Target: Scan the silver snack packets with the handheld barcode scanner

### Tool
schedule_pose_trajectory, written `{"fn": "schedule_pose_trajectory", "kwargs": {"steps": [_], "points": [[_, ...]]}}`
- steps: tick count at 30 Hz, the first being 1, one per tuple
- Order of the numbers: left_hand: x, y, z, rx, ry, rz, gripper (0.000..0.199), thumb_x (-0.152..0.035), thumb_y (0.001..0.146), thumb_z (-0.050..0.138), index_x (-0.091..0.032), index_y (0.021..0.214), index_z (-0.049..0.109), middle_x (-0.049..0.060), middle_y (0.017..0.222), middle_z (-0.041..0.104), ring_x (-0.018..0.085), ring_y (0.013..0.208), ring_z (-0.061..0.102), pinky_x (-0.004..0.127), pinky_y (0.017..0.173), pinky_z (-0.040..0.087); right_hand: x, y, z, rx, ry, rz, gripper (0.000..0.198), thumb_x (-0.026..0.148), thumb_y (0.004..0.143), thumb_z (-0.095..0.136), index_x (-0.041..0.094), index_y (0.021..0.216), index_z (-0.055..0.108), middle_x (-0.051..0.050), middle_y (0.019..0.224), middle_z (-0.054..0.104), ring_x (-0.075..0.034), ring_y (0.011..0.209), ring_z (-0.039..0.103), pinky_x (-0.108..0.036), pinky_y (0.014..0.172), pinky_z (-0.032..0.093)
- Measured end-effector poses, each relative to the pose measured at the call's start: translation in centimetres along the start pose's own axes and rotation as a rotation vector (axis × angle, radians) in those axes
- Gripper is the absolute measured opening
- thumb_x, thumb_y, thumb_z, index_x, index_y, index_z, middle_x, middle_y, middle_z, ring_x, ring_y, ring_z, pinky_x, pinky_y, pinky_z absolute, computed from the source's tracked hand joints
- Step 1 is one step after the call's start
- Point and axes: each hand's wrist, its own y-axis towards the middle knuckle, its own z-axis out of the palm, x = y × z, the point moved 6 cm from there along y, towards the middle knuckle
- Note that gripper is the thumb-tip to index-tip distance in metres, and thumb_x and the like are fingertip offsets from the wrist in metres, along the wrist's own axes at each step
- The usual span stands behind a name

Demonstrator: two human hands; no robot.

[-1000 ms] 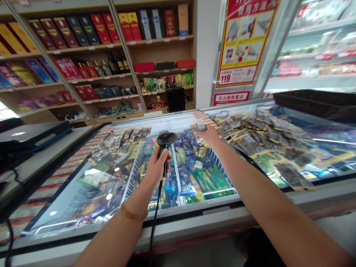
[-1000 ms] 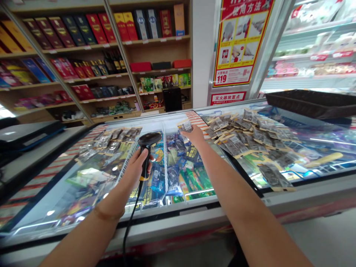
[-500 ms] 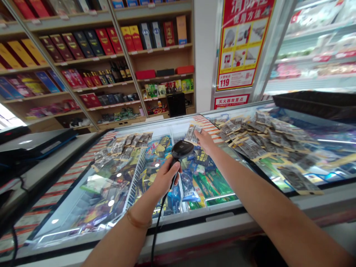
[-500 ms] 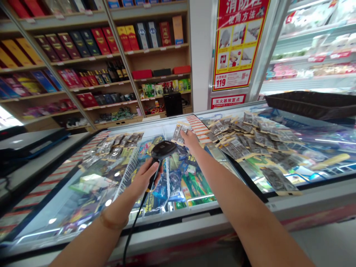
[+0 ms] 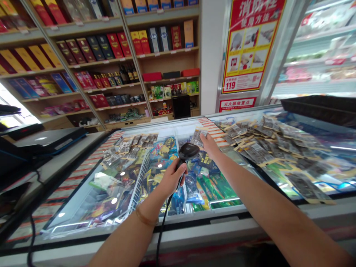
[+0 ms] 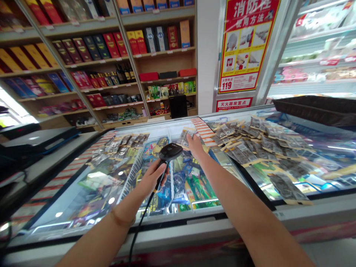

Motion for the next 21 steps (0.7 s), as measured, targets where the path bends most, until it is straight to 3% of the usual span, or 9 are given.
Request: {"fn": "schedule_pose_trajectory", "kwargs": {"steps": [4,9,12,16,21], "points": [[-0.4,0.5,-2.2,-0.208,-0.037,-0.045,0.056,-0.071,0.069,0.069,-0.020,0.082,0.050,-0.004,0.069,0.058,0.007,0.037,0.046,0.022,0.036,0.033,-1.4,0.0,0.1,-0.013,-0.160,0.076,0.033,0.040,0.101,0.046,0.017,0.121,0.056,-0.005,0.078,0.069,-0.013,0.046,0.059,-0.023,0.046,0.046],[-2.9,0.1,-8.5,-0.467,-0.133,-0.096,0.056,-0.070,0.065,0.072,-0.020,0.080,0.051,-0.003,0.065,0.059,0.008,0.037,0.047,0.023,0.035,0.034,-0.7,0.0,3.8,0.115,0.007,0.242,0.020,0.018,0.096,0.049,0.019,0.115,0.056,-0.001,0.079,0.070,-0.011,0.053,0.065,-0.021,0.055,0.052],[-4.9,-1.6,-13.4,-0.613,-0.123,-0.043,0.054,-0.066,0.065,0.074,-0.020,0.082,0.051,-0.003,0.066,0.060,0.008,0.038,0.048,0.022,0.036,0.036,1.6,-0.1,8.5,0.261,0.046,0.249,0.008,0.015,0.093,0.056,0.016,0.098,0.062,0.000,0.070,0.068,-0.011,0.053,0.065,-0.021,0.058,0.054],[-6.3,-5.1,-19.5,-0.819,-0.069,-0.010,0.049,-0.063,0.069,0.071,-0.020,0.083,0.051,-0.004,0.067,0.059,0.008,0.038,0.048,0.022,0.035,0.036,4.8,-0.2,16.8,0.379,0.142,0.268,0.004,0.011,0.090,0.065,0.013,0.087,0.064,-0.001,0.064,0.067,-0.011,0.053,0.065,-0.020,0.056,0.056],[-6.8,-8.3,-23.8,-0.910,-0.013,-0.028,0.046,-0.062,0.071,0.068,-0.020,0.083,0.051,-0.004,0.067,0.059,0.008,0.039,0.048,0.021,0.035,0.037,7.5,0.0,26.5,0.438,0.204,0.275,0.010,0.011,0.092,0.065,0.013,0.083,0.062,-0.001,0.064,0.065,-0.008,0.055,0.064,-0.017,0.058,0.057]]}}
